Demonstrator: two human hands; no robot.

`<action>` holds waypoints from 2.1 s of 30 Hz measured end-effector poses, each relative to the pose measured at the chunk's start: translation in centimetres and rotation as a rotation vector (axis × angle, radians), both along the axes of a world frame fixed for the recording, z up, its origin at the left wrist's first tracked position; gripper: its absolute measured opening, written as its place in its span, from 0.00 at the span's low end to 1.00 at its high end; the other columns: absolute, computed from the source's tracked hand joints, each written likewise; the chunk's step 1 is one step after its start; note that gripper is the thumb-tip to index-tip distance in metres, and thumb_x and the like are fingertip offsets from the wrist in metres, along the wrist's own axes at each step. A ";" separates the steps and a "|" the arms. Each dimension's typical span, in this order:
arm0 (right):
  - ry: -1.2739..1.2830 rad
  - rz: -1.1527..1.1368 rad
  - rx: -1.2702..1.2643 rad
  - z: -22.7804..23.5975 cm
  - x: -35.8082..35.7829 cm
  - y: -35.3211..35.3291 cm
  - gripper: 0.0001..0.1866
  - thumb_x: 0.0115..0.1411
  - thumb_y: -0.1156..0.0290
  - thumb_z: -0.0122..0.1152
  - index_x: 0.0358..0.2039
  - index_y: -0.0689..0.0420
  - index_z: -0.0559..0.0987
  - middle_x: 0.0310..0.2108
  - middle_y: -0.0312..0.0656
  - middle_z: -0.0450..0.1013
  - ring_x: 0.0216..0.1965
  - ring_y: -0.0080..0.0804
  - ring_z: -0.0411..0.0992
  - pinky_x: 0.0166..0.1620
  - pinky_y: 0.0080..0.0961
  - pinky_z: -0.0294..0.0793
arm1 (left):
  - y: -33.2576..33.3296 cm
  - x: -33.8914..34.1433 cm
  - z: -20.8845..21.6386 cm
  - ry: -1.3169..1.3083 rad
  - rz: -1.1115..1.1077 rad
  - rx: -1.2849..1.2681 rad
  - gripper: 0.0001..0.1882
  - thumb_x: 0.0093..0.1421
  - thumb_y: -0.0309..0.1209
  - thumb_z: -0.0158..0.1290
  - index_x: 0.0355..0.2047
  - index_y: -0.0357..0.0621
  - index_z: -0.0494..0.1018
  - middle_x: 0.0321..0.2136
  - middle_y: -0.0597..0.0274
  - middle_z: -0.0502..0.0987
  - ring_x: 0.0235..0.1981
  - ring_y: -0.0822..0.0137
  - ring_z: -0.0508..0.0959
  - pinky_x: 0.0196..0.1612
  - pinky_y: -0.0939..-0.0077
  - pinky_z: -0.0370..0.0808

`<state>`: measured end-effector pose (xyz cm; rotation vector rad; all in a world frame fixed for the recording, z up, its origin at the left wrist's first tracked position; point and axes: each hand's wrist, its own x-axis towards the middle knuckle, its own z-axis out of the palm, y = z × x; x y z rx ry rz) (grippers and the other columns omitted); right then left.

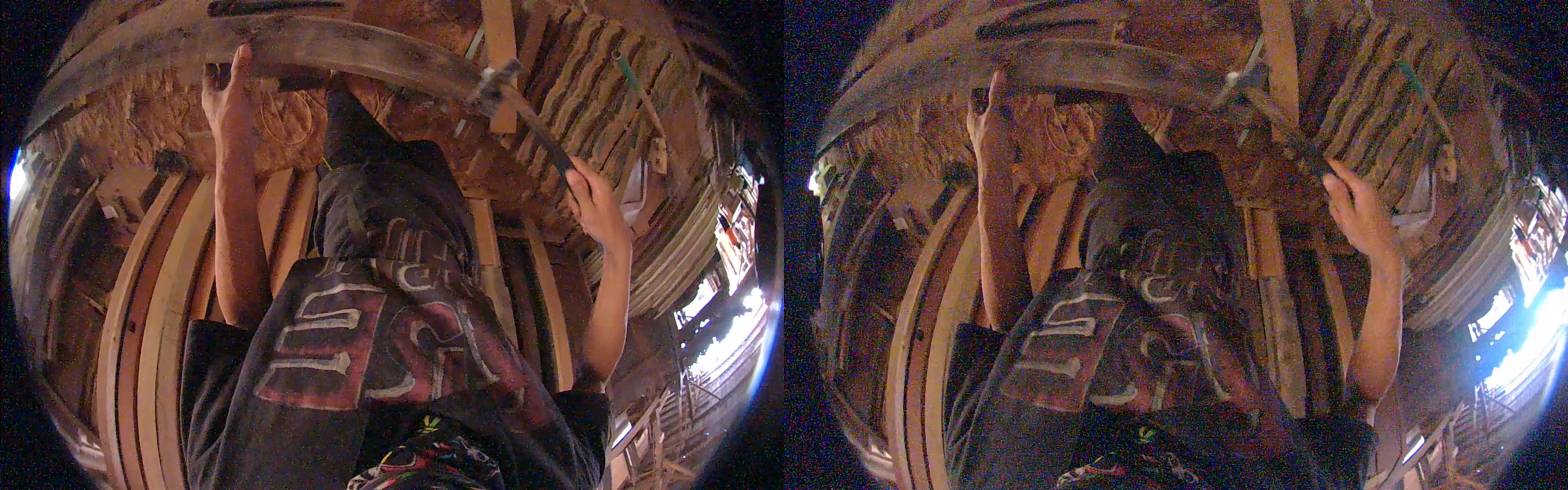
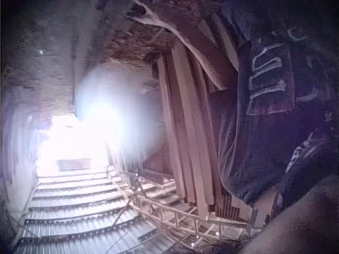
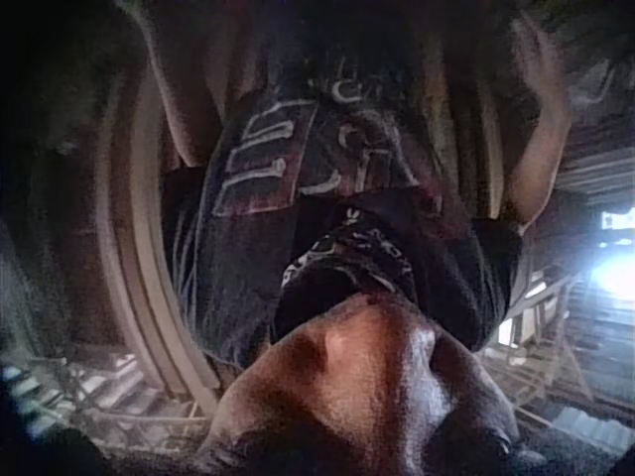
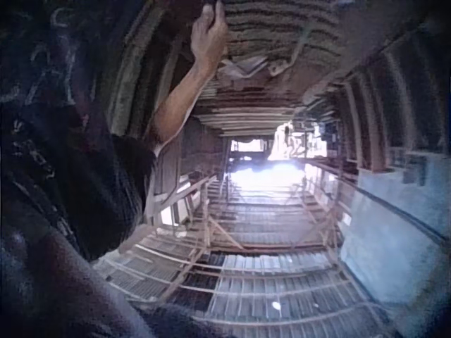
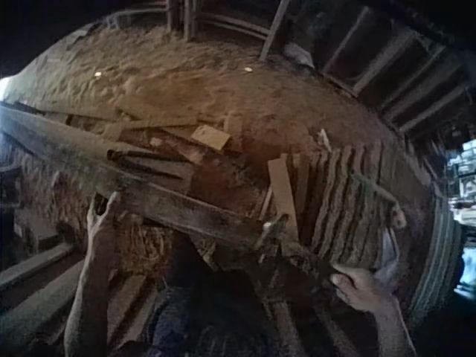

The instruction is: The person hammers nails into a long wooden plank using a hammer. They repeatedly position the plank, insert nails, and strike them until the plank is secured.

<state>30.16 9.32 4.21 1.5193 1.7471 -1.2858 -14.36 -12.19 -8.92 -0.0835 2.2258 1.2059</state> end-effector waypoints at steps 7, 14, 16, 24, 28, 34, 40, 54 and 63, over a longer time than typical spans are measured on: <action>0.243 0.176 0.107 -3.5 -1.5 0.5 0.26 0.70 0.56 0.49 0.59 0.62 0.71 0.23 0.38 0.69 0.24 0.24 0.68 0.31 0.23 0.68 | 0.3 -0.4 -0.5 0.028 -0.053 0.090 0.47 0.52 0.53 0.66 0.61 0.32 0.62 0.52 0.49 0.72 0.49 0.59 0.73 0.46 0.69 0.75; 0.203 0.145 0.047 -3.3 0.6 1.2 0.27 0.70 0.54 0.48 0.63 0.58 0.67 0.18 0.27 0.57 0.19 0.15 0.57 0.23 0.19 0.58 | 0.4 -1.7 -2.1 0.173 -0.128 0.029 0.31 0.57 0.51 0.62 0.47 0.35 0.75 0.40 0.59 0.76 0.42 0.63 0.73 0.49 0.69 0.68; 0.238 0.235 0.088 -3.9 -1.5 1.2 0.27 0.70 0.54 0.49 0.63 0.58 0.67 0.18 0.27 0.57 0.19 0.15 0.57 0.23 0.19 0.58 | 0.5 -1.8 -2.3 0.189 -0.142 0.014 0.30 0.57 0.52 0.61 0.45 0.35 0.76 0.39 0.60 0.77 0.41 0.63 0.73 0.48 0.69 0.68; 0.142 0.042 0.009 -4.1 2.9 2.3 0.28 0.70 0.51 0.48 0.62 0.57 0.69 0.17 0.27 0.57 0.19 0.16 0.57 0.23 0.19 0.58 | -0.3 -2.7 -3.1 0.306 -0.278 0.011 0.32 0.58 0.53 0.59 0.48 0.34 0.76 0.42 0.57 0.78 0.41 0.64 0.74 0.50 0.68 0.69; 0.178 0.096 0.046 -3.8 -2.3 1.5 0.25 0.69 0.56 0.51 0.56 0.64 0.73 0.26 0.37 0.71 0.25 0.22 0.67 0.31 0.24 0.69 | 0.6 -2.5 -2.7 0.154 -0.172 0.016 0.31 0.58 0.52 0.60 0.45 0.34 0.77 0.38 0.57 0.77 0.37 0.66 0.73 0.44 0.68 0.71; 0.143 0.033 0.064 -4.7 -1.3 0.9 0.25 0.69 0.55 0.52 0.57 0.63 0.73 0.43 0.50 0.79 0.43 0.35 0.78 0.47 0.31 0.74 | 1.2 -2.3 -1.4 0.202 -0.151 -0.114 0.24 0.57 0.54 0.61 0.26 0.43 0.74 0.17 0.71 0.66 0.17 0.74 0.62 0.21 0.73 0.60; 0.012 0.199 0.363 -4.2 8.6 -0.6 0.29 0.67 0.51 0.53 0.59 0.62 0.71 0.28 0.39 0.74 0.25 0.21 0.69 0.28 0.23 0.68 | 0.9 -2.4 -2.4 0.159 -0.132 -0.003 0.23 0.56 0.55 0.62 0.23 0.49 0.72 0.15 0.76 0.61 0.14 0.78 0.57 0.18 0.75 0.52; 0.271 0.207 0.342 -6.2 -8.9 -2.2 0.30 0.67 0.50 0.51 0.58 0.64 0.71 0.52 0.60 0.72 0.57 0.49 0.70 0.58 0.36 0.67 | 0.3 -3.7 -4.8 0.230 -0.125 -0.031 0.32 0.55 0.52 0.63 0.48 0.37 0.74 0.35 0.62 0.75 0.33 0.69 0.71 0.37 0.72 0.68; 0.291 0.196 0.063 -5.0 -12.7 0.4 0.26 0.69 0.58 0.49 0.65 0.53 0.65 0.49 0.59 0.74 0.54 0.51 0.73 0.57 0.38 0.69 | 2.7 -4.2 -4.3 0.064 0.019 0.140 0.38 0.53 0.46 0.67 0.54 0.28 0.69 0.44 0.52 0.79 0.45 0.64 0.77 0.49 0.71 0.72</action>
